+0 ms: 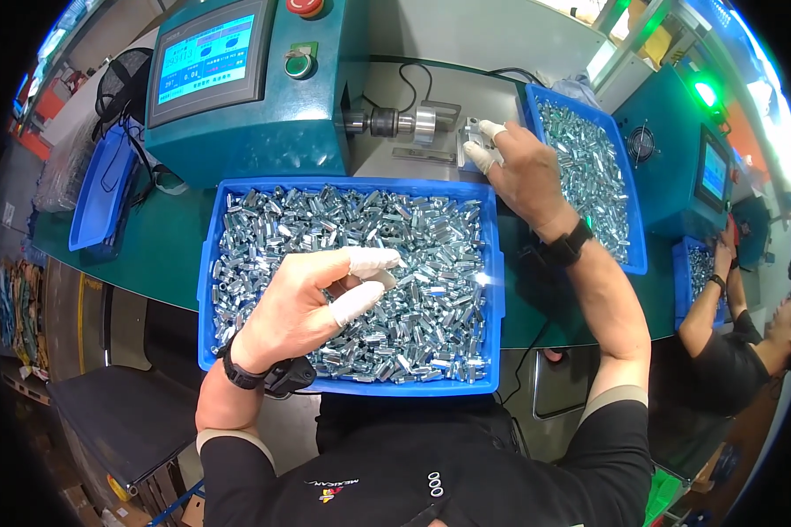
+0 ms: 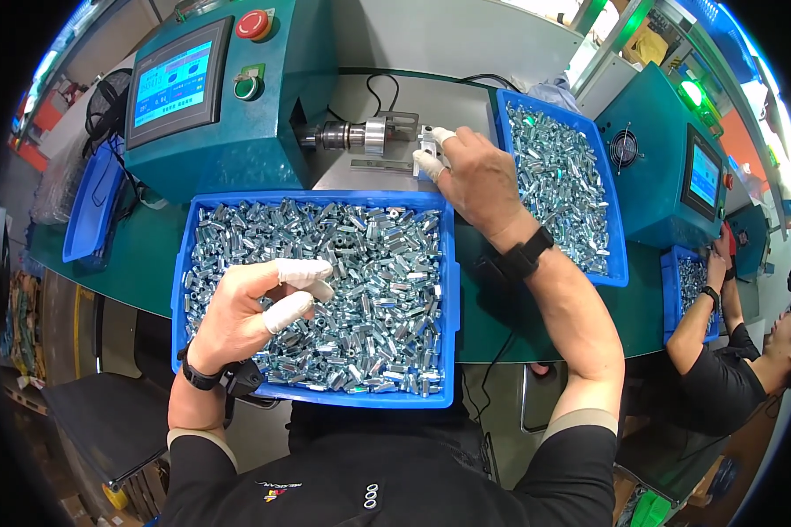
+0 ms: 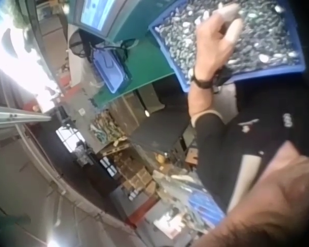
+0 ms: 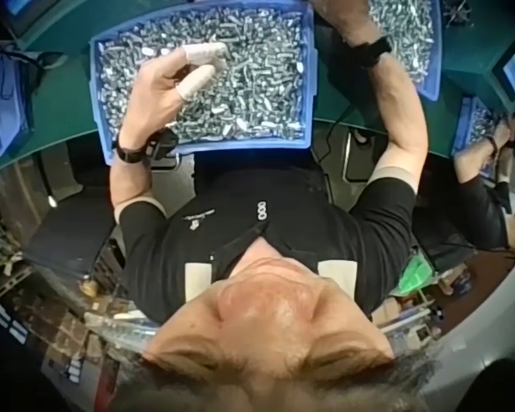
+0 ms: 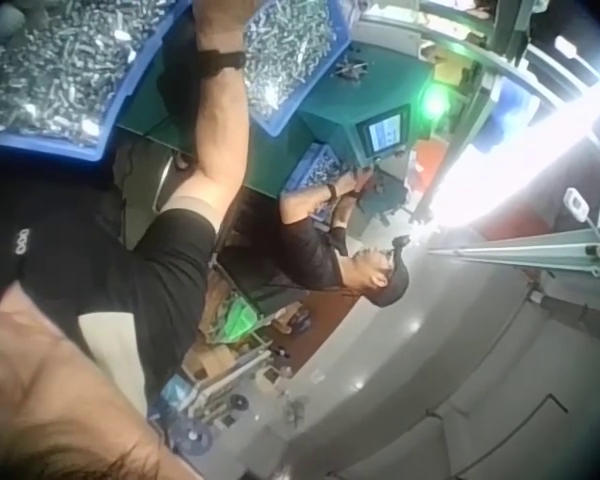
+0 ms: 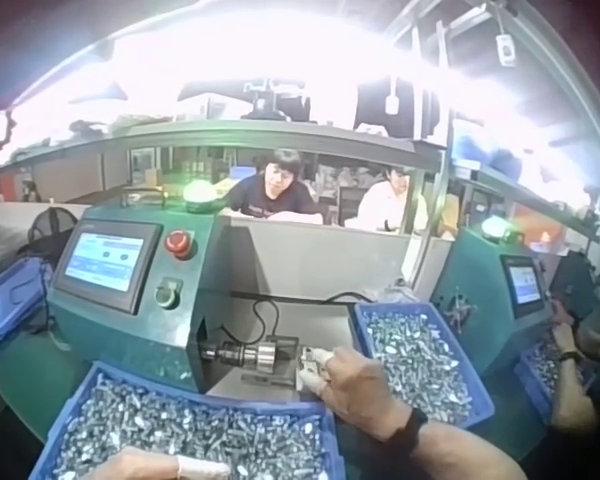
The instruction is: The person picks up a metal part from a blue tray, inserts it into a machine, and presses a button. After the machine cycles, the person removes the part and places it into a different blue tray.
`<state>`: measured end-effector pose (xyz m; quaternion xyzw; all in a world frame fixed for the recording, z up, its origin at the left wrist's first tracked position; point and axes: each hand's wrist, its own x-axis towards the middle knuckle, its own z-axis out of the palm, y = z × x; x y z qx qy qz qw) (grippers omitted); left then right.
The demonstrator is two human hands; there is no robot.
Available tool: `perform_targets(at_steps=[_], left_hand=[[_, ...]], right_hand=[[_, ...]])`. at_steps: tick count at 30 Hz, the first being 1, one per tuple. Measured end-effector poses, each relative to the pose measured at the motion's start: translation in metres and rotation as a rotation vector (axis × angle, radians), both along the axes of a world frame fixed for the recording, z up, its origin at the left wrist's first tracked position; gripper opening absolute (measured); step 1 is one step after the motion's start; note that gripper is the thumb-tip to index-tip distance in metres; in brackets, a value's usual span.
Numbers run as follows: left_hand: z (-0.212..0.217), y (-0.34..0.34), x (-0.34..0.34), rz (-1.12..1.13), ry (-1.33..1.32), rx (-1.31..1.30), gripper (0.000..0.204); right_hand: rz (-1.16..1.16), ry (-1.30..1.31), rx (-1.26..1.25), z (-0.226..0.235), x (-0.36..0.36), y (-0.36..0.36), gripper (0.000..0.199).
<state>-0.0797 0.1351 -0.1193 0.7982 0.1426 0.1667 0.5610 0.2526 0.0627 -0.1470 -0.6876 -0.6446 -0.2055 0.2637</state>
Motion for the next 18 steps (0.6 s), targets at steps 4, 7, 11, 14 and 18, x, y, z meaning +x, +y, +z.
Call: perform_targets(at_steps=[4,7,11,14,18], left_hand=[[0.0,-0.001,0.001,-0.001,0.003,-0.002,0.033],[0.0,0.0,0.002,-0.001,0.012,-0.001,0.033],[-0.001,0.0,0.003,0.001,0.026,0.004,0.033],[-0.001,-0.001,0.003,0.003,0.007,-0.01,0.034],[0.0,-0.001,0.003,-0.004,0.018,-0.014,0.034]], right_hand=[[-0.02,0.003,0.005,-0.002,0.002,-0.001,0.03],[-0.005,-0.047,-0.017,0.0,0.002,-0.001,0.031],[0.046,-0.069,-0.026,0.006,0.005,0.001,0.028],[0.052,0.038,-0.061,0.006,0.016,0.008,0.025],[0.036,0.36,-0.168,0.013,0.026,0.018,0.022]])
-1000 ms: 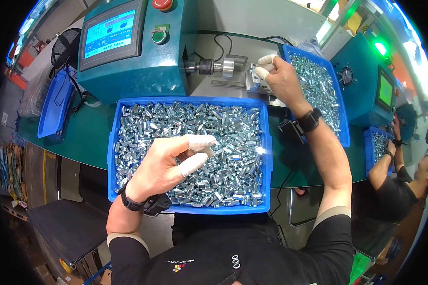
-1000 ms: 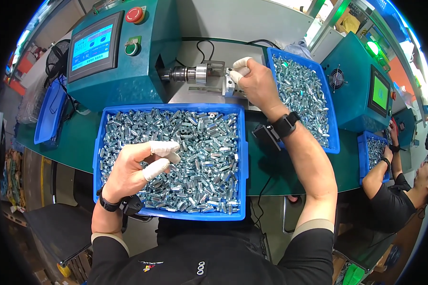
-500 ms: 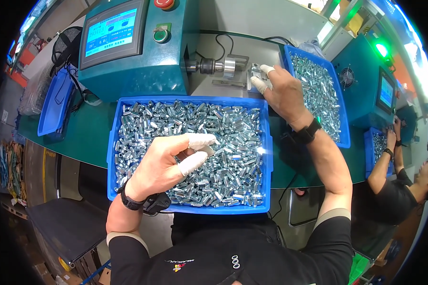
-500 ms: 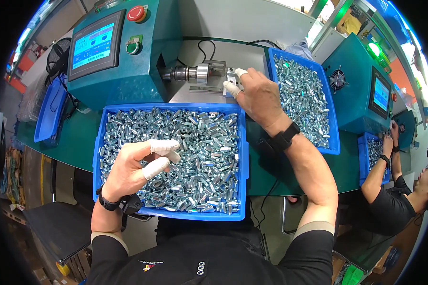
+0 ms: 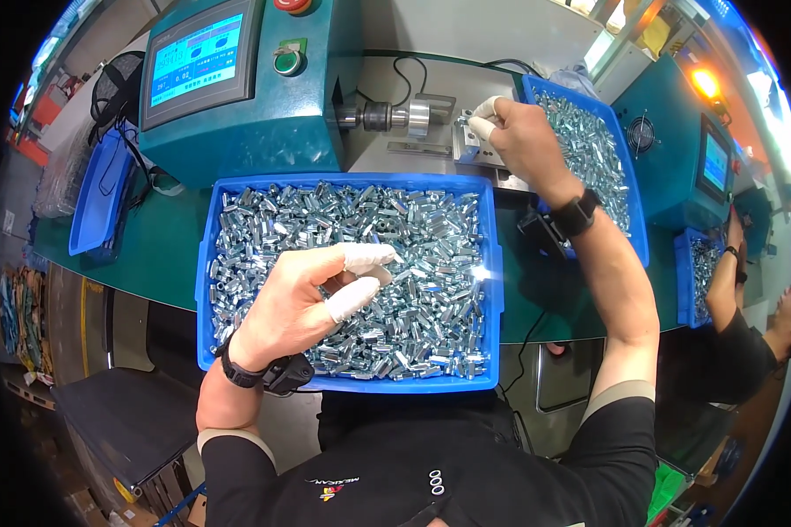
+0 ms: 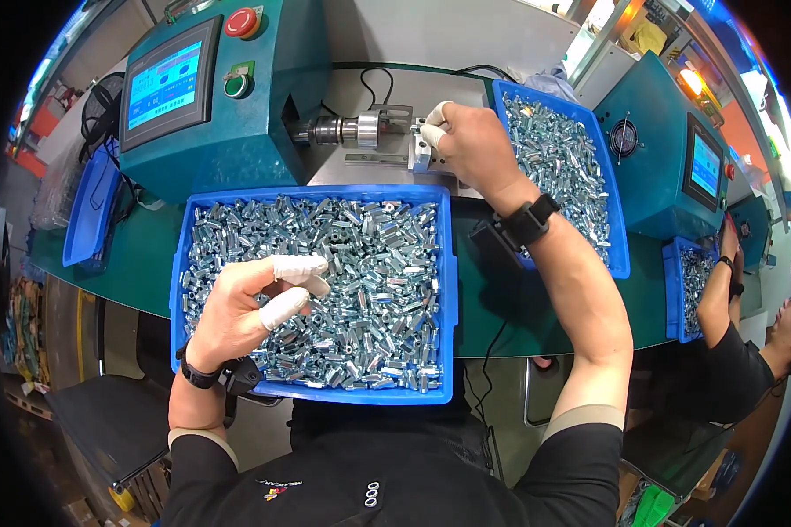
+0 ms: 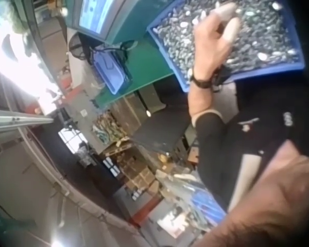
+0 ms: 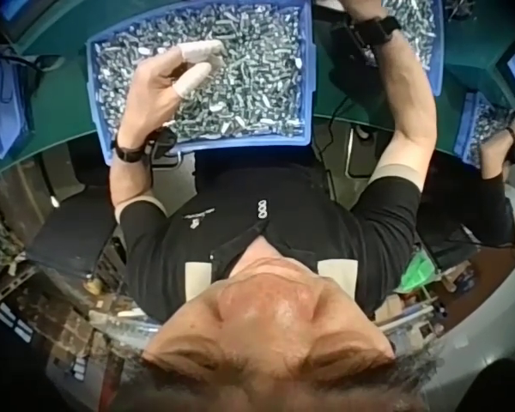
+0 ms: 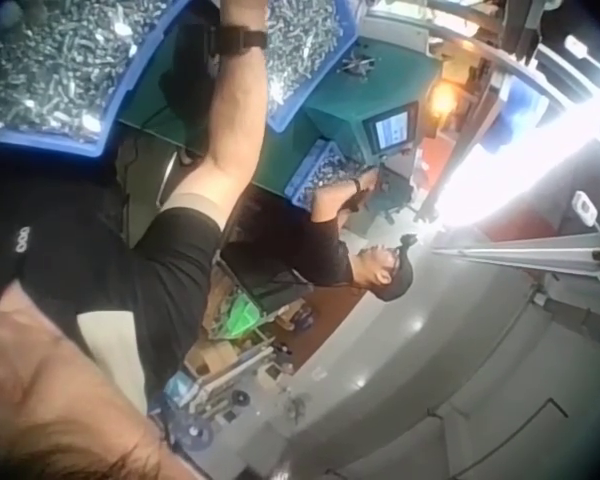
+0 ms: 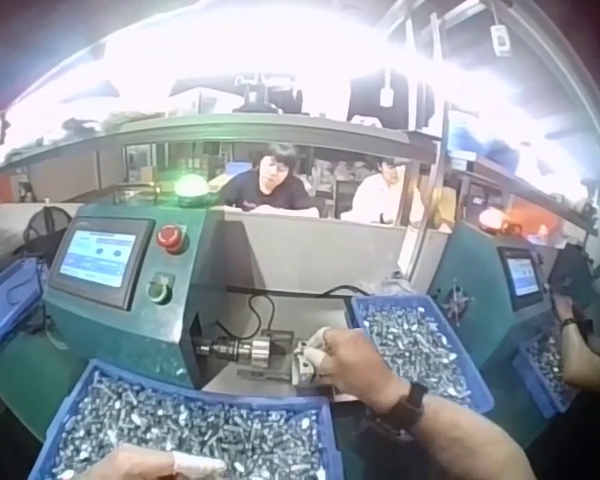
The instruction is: The person picks up a metal part from a blue tray, inserts it into a machine, and presses a button. After the machine cycles, the person removes the part and places it into a different blue tray.
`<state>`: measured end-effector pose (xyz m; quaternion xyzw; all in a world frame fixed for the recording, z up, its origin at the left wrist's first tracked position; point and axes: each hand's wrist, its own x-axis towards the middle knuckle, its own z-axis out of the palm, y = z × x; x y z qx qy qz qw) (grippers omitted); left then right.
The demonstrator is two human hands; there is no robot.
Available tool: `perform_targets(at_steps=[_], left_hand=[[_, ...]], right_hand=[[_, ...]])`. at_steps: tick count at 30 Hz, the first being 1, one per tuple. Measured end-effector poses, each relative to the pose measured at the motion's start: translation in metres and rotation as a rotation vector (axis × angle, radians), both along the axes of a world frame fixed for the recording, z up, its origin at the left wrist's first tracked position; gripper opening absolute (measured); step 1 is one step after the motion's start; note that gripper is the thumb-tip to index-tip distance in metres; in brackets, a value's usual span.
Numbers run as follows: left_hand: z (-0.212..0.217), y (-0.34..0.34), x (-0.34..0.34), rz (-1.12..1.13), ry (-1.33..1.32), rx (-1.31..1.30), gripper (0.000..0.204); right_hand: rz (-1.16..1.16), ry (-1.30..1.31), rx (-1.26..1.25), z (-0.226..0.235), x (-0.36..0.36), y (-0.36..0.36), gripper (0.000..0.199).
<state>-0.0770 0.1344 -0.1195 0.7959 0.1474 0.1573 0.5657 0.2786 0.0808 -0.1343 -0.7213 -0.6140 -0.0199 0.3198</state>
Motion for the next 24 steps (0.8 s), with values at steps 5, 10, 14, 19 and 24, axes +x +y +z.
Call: perform_targets(at_steps=[5,10,14,19,24], left_hand=[[0.001,0.001,-0.001,-0.001,0.0,0.004,0.034],[0.0,0.0,-0.002,-0.006,-0.018,0.003,0.034],[0.001,0.001,-0.002,-0.003,-0.012,-0.004,0.033],[0.003,-0.001,-0.001,0.0,-0.006,-0.02,0.032],[0.003,-0.001,-0.001,0.013,-0.02,-0.031,0.032]], right_hand=[[0.034,0.314,-0.048,0.003,0.002,0.004,0.022],[0.037,0.258,-0.056,0.007,0.0,0.004,0.022],[0.076,0.195,-0.076,0.01,0.002,0.009,0.018],[0.13,-0.083,-0.021,0.009,0.01,0.01,0.016],[0.143,-0.144,-0.074,0.016,0.007,0.009,0.018]])
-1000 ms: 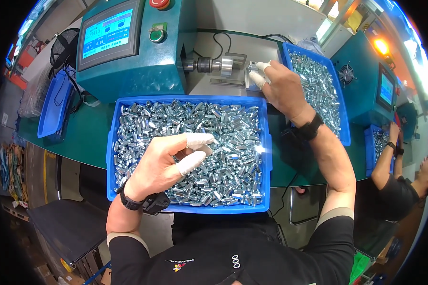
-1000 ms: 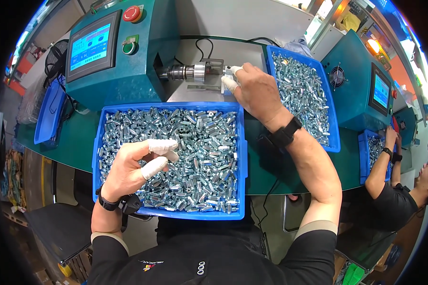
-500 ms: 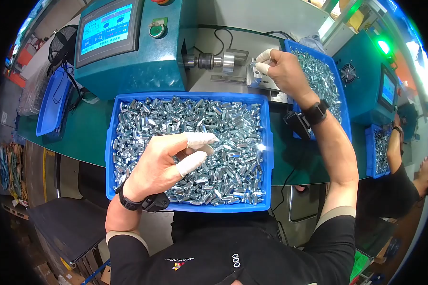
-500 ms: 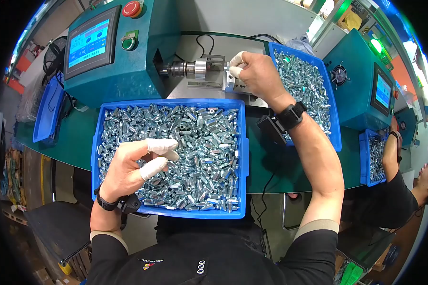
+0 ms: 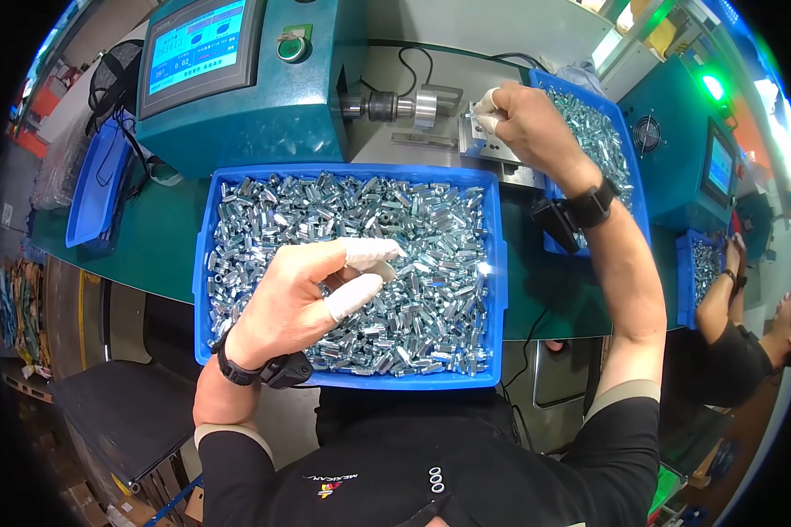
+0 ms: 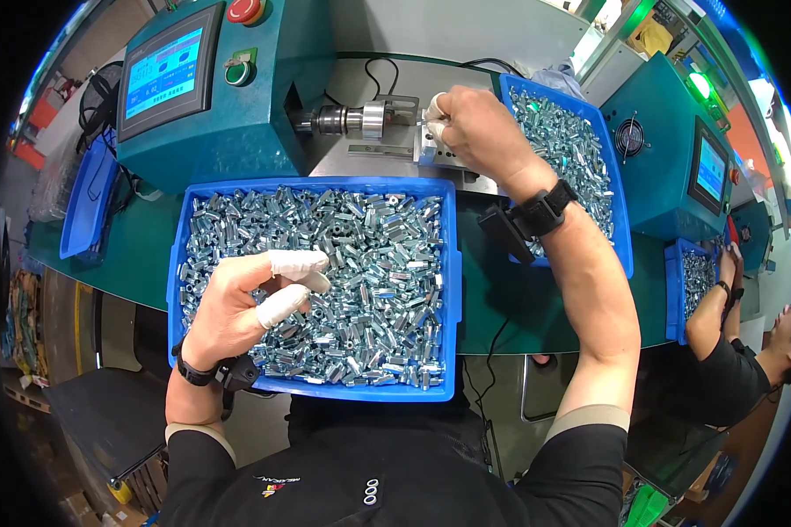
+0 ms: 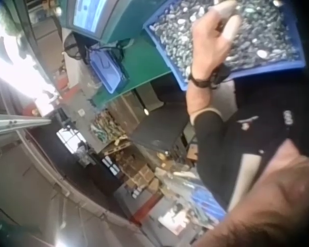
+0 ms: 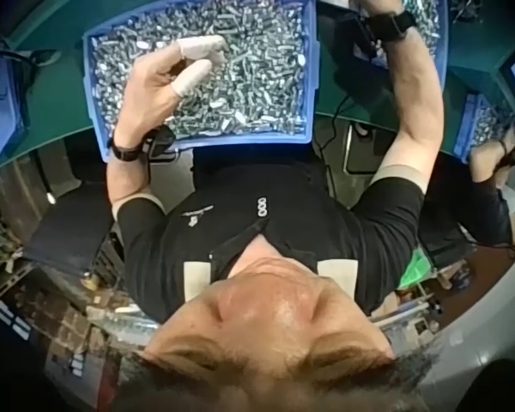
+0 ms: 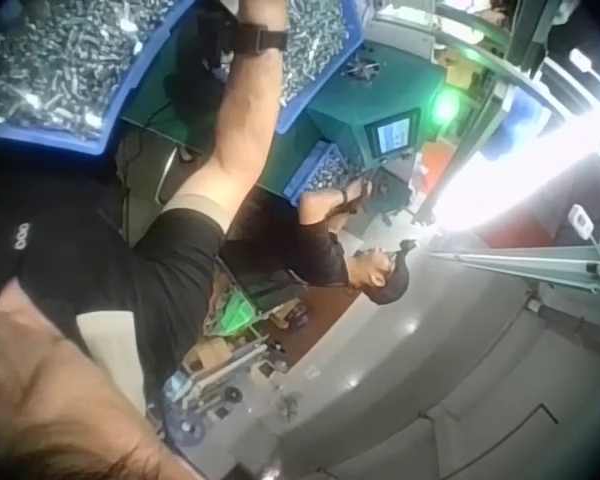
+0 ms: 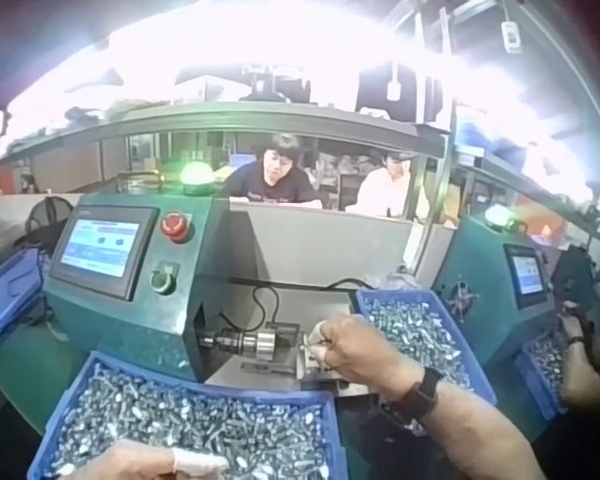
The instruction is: The person picks up a metal part from a blue tray, inserts it into a machine, and presses a button. After the machine cycles, the person removes the part and places it into a different blue tray.
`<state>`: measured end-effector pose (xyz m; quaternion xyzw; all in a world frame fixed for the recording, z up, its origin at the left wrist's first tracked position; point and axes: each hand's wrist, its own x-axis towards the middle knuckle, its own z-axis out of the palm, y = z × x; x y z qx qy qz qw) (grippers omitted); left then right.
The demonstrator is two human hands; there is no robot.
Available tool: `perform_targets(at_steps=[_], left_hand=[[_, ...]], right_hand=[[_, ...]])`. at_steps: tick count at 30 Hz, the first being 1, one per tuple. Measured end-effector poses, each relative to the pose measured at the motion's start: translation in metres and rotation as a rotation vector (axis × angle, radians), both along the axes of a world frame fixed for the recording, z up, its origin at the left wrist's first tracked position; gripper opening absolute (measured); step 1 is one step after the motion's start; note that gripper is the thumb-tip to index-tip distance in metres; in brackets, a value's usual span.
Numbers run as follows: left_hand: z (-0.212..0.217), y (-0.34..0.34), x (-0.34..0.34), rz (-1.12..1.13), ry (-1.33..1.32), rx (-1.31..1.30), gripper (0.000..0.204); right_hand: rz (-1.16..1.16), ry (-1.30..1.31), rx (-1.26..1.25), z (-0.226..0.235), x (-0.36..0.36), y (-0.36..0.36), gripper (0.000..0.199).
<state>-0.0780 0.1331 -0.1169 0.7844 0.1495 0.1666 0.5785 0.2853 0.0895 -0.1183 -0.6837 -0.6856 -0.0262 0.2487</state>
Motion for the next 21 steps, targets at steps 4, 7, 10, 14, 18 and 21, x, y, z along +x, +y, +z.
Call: perform_targets(at_steps=[4,7,10,14,18,21], left_hand=[[0.0,0.001,-0.003,-0.001,-0.012,0.055,0.033],[0.004,0.001,-0.002,-0.011,0.004,0.055,0.033],[0.002,-0.002,-0.004,-0.022,0.002,0.05,0.033],[-0.001,-0.002,-0.002,-0.013,-0.008,0.041,0.032],[-0.001,0.001,0.0,-0.02,0.027,0.042,0.033],[-0.001,0.001,-0.001,-0.013,0.029,0.032,0.033]], right_hand=[[-0.008,-0.102,-0.024,-0.008,0.002,-0.013,0.023],[-0.023,-0.01,-0.025,-0.014,-0.006,-0.025,0.028],[-0.078,0.256,-0.014,-0.022,-0.018,-0.037,0.035],[-0.11,0.465,0.072,-0.03,-0.029,-0.035,0.047],[-0.132,0.21,-0.049,-0.027,-0.033,-0.035,0.052],[-0.28,0.621,0.023,-0.044,-0.036,-0.038,0.053]])
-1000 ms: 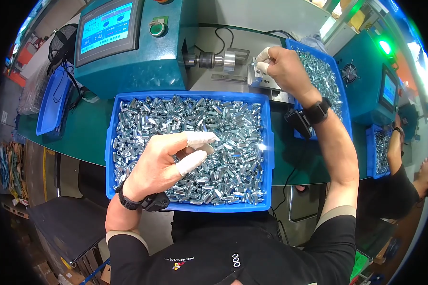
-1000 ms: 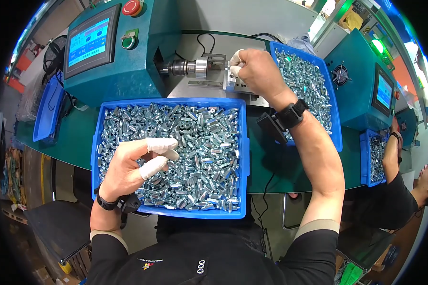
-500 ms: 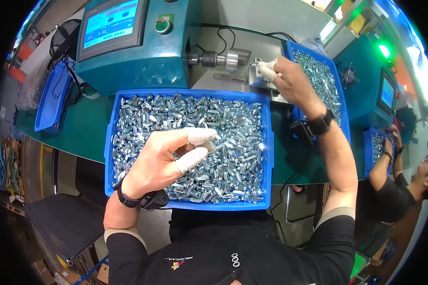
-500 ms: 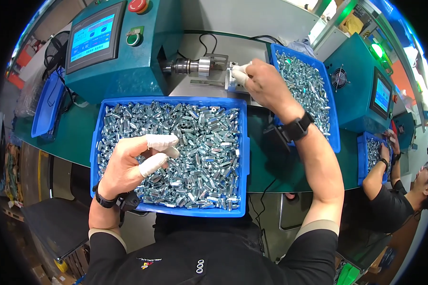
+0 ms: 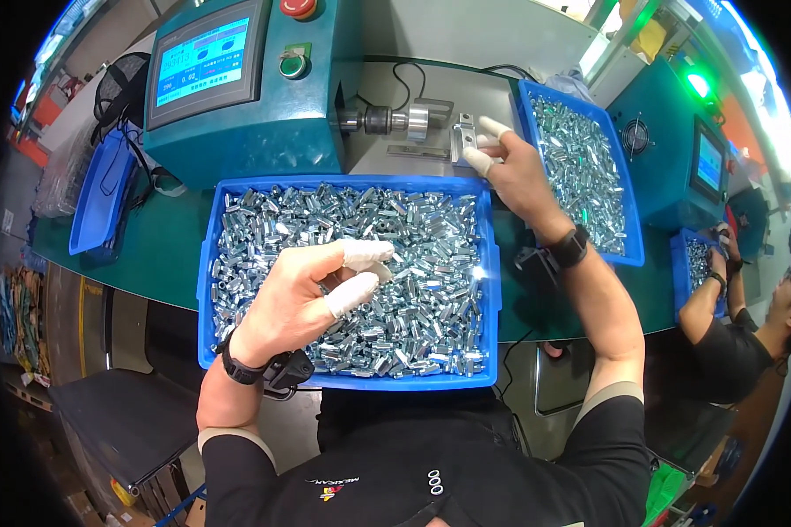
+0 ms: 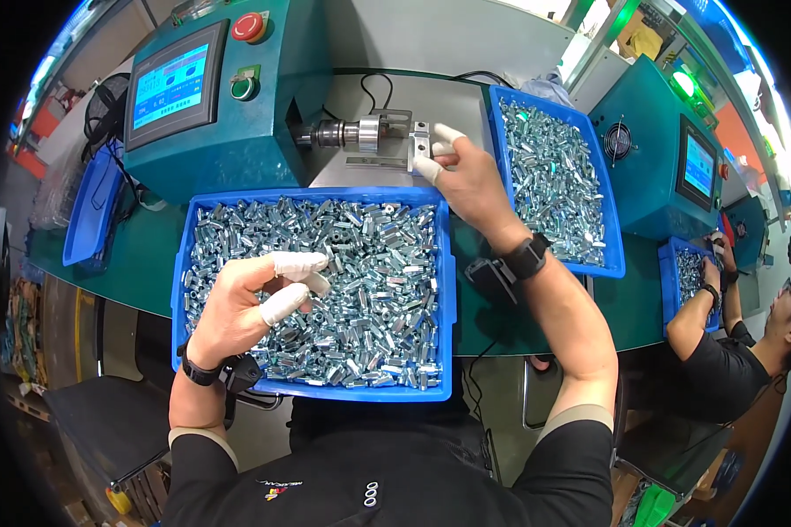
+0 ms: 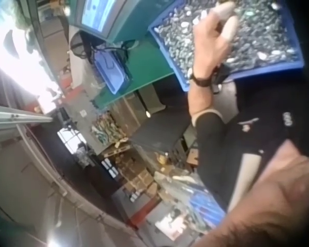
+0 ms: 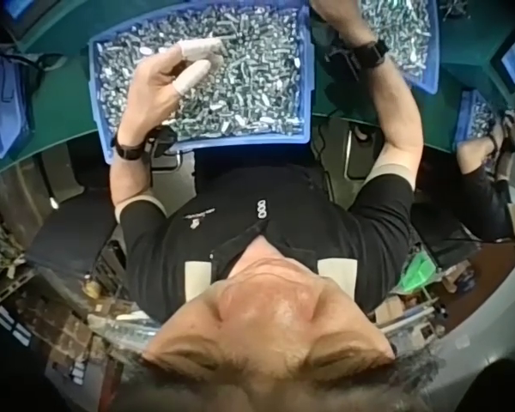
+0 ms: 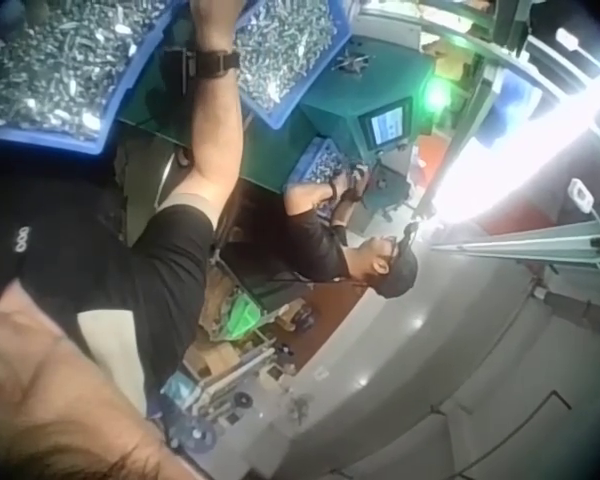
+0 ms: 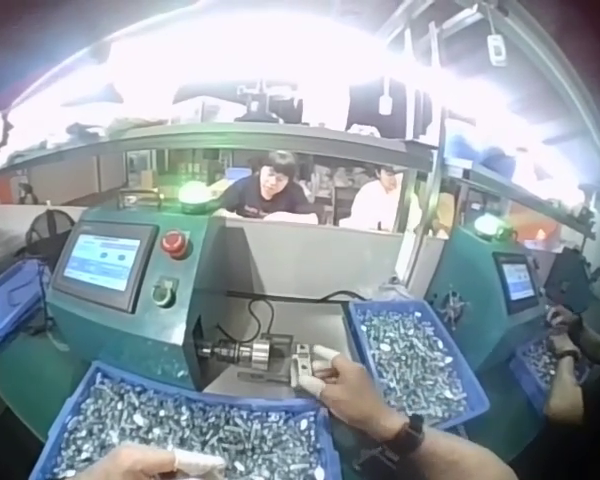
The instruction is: The person picks up a metal part from a blue tray, inserts it into a machine, and presses a button. After the machine cycles, the person removes the part and places it into a different blue tray.
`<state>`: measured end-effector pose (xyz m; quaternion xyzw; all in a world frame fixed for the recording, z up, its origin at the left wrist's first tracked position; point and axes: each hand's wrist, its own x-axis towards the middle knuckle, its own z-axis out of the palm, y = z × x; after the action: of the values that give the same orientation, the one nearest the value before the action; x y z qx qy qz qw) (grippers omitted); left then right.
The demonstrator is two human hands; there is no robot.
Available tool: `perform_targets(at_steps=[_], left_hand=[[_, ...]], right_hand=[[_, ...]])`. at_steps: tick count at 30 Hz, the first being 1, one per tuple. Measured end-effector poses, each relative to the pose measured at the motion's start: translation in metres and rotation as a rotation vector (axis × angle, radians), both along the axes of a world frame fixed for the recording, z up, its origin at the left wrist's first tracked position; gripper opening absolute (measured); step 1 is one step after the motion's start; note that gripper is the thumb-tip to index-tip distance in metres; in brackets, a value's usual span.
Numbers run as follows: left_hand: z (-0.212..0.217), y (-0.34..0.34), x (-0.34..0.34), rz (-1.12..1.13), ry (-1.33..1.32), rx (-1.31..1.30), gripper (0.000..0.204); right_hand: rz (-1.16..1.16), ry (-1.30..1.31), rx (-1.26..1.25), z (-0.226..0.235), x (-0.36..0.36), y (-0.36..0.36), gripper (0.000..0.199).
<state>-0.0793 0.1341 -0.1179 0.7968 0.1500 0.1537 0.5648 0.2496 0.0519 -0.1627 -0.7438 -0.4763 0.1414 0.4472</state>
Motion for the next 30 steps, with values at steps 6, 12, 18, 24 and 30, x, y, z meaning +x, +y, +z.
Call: perform_targets(at_steps=[6,12,18,24,30], left_hand=[[0.002,-0.002,-0.001,-0.027,-0.002,0.013,0.033],[0.001,-0.001,0.004,-0.029,0.015,0.0,0.034],[-0.001,-0.003,0.006,-0.014,0.017,-0.047,0.034],[-0.001,-0.001,0.008,-0.01,0.063,-0.059,0.034],[-0.002,-0.001,0.009,0.009,0.085,-0.109,0.034]], right_hand=[[0.124,0.419,0.023,-0.004,0.002,0.002,0.053],[0.174,0.418,-0.071,0.007,0.004,0.002,0.053],[0.263,0.428,-0.088,0.01,0.014,0.012,0.049],[0.424,0.295,-0.083,0.008,0.022,0.022,0.047],[0.469,0.323,-0.132,0.008,0.033,0.032,0.047]])
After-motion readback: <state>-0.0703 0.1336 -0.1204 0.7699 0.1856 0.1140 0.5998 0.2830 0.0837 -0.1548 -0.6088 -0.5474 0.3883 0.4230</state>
